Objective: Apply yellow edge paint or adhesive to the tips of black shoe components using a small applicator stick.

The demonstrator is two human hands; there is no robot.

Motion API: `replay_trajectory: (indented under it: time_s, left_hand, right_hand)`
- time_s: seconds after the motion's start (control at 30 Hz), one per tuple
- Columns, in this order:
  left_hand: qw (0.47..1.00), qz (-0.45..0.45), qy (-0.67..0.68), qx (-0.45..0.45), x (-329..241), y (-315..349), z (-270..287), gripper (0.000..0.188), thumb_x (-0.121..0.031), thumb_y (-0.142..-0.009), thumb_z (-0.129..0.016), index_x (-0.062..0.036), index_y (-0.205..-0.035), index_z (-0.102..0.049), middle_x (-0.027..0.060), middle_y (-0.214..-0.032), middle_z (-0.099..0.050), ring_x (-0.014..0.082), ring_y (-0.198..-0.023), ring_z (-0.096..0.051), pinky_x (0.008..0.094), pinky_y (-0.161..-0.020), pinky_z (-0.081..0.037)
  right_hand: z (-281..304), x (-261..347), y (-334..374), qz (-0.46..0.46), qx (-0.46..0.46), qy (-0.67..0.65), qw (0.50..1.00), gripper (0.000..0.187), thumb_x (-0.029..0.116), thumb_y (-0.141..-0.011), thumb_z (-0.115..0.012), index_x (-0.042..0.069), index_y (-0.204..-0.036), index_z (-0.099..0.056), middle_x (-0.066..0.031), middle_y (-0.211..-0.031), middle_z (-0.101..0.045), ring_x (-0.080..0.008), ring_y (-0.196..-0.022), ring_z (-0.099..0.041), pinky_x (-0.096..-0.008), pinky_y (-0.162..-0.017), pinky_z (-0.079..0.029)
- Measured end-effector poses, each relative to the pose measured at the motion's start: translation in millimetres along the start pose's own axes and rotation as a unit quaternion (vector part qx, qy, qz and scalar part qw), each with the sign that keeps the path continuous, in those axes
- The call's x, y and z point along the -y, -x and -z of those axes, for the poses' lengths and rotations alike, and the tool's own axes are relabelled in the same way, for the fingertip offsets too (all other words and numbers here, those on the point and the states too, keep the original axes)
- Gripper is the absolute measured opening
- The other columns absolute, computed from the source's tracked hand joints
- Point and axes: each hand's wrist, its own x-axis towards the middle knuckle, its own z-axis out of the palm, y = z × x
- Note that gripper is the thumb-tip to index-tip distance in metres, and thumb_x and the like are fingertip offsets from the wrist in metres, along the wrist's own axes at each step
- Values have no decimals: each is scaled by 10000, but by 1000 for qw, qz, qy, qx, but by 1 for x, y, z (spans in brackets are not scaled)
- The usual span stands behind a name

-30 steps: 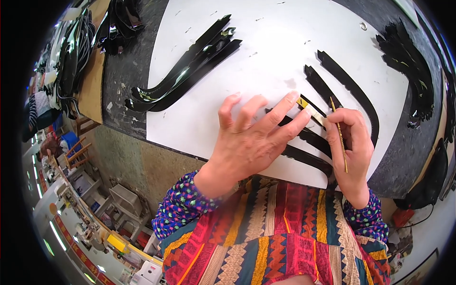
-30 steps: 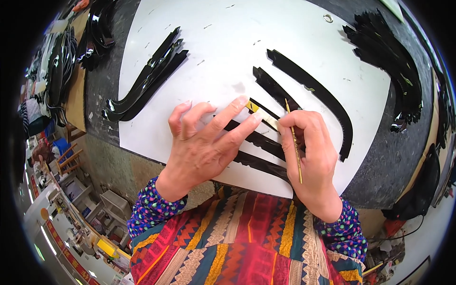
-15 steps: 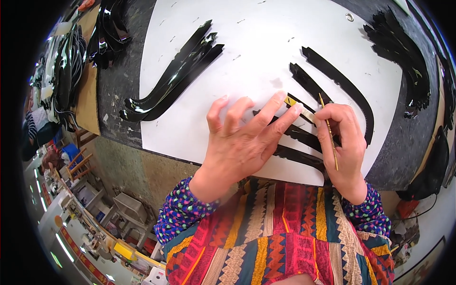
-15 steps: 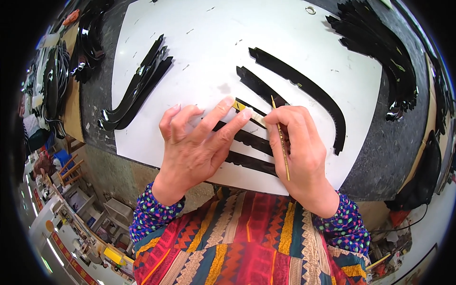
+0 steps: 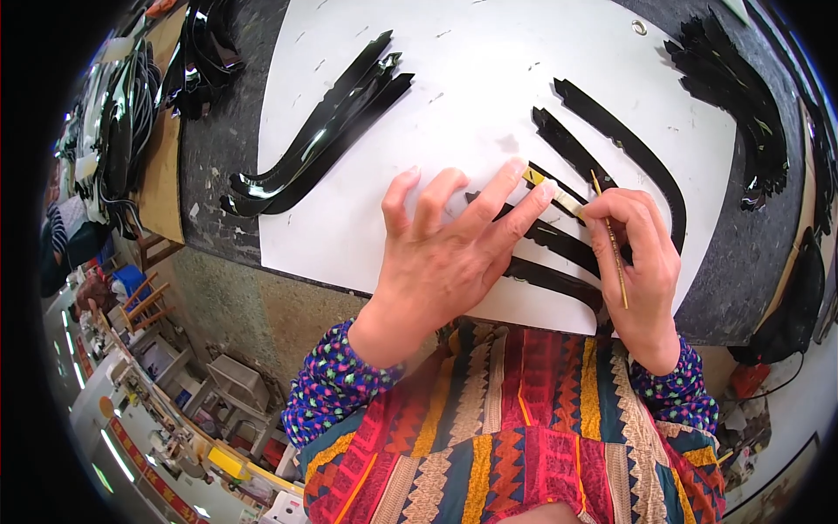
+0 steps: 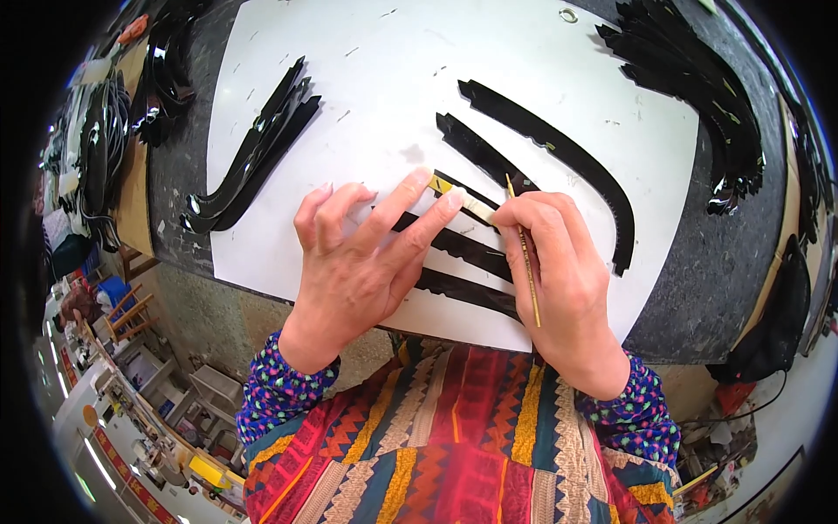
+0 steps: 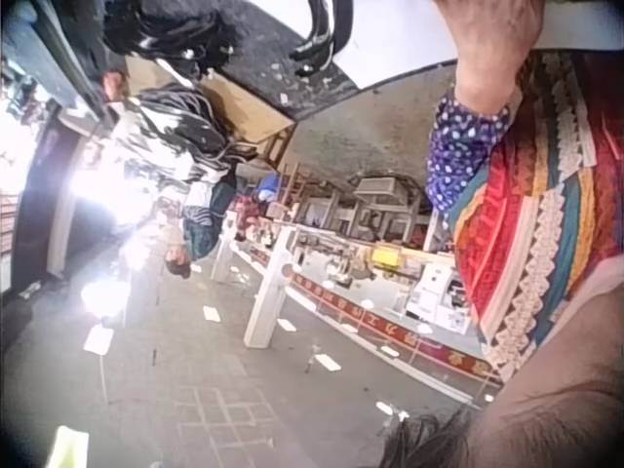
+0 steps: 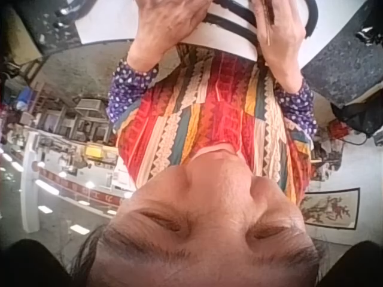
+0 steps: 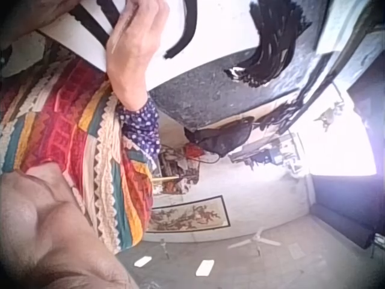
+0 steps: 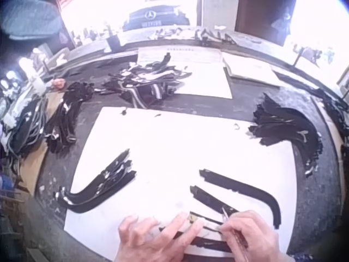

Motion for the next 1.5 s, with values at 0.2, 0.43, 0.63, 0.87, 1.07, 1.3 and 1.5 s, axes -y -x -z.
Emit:
replay_trajectory:
  time_s: [0.2, 0.43, 0.63, 0.87, 1.07, 1.3, 1.5]
  left_hand:
    - [1000, -1, -2, -5, 1, 0, -2, 479, -202, -906, -627, -350, -1361, -607, -88, -1455, -488, 208, -1185, -392, 455, -1089, -254]
    - [1000, 4, 5, -19, 7, -2, -5, 508, -189, -888, -644, -352, -1367, -602, -82, -1441, -495, 208, -1165, -411, 454, -1081, -264]
    - [999, 8, 5, -49, 7, 2, -7, 515, -219, -852, -671, -319, -1350, -587, -72, -1385, -505, 203, -1180, -441, 492, -1071, -285]
    - [998, 21, 2, -53, 4, 6, -12, 530, -195, -829, -709, -337, -1330, -608, -95, -1426, -457, 194, -1170, -426, 474, -1074, -280]
    - [998, 30, 20, -49, 3, 8, -12, 526, -218, -814, -734, -328, -1316, -620, -101, -1422, -461, 188, -1181, -420, 483, -1087, -269]
    - [998, 34, 25, -49, 3, 8, -12, 528, -227, -803, -745, -323, -1308, -624, -102, -1424, -459, 187, -1184, -417, 486, -1089, -265]
    - [998, 27, 6, -60, 5, 7, -14, 541, -231, -803, -740, -330, -1321, -622, -102, -1436, -447, 192, -1178, -420, 485, -1087, -268]
  right_hand:
    - [-3, 1, 0, -5, -4, 7, 1000, 183, -115, -870, -643, -25, -1027, -612, -154, -950, -616, -295, -842, -639, -353, -714, -531]
    - [3, 11, -7, 37, 4, 110, 993, 183, -83, -879, -665, -35, -1051, -628, -165, -981, -636, -290, -828, -646, -343, -711, -534]
    - [1, 20, -20, -73, 19, -123, 990, 110, 49, -994, -621, -38, -1041, -668, -80, -846, -652, -103, -637, -573, -220, -562, -453]
    - [-28, 4, -30, -93, 42, -203, 974, 174, 109, -1046, -562, -37, -1012, -650, -53, -831, -630, -67, -593, -536, -205, -518, -420]
    - [-34, 0, -29, -44, 28, -169, 984, 160, 92, -1040, -562, -43, -1004, -641, -66, -838, -625, -77, -574, -530, -216, -509, -415]
    - [-32, -2, -32, -18, 57, -124, 990, 149, 82, -1039, -557, -38, -996, -634, -68, -837, -617, -83, -562, -508, -229, -502, -403]
    - [-32, 0, -33, 10, 42, -135, 990, 154, 88, -1044, -551, -31, -993, -633, -67, -834, -614, -80, -558, -491, -229, -500, -393]
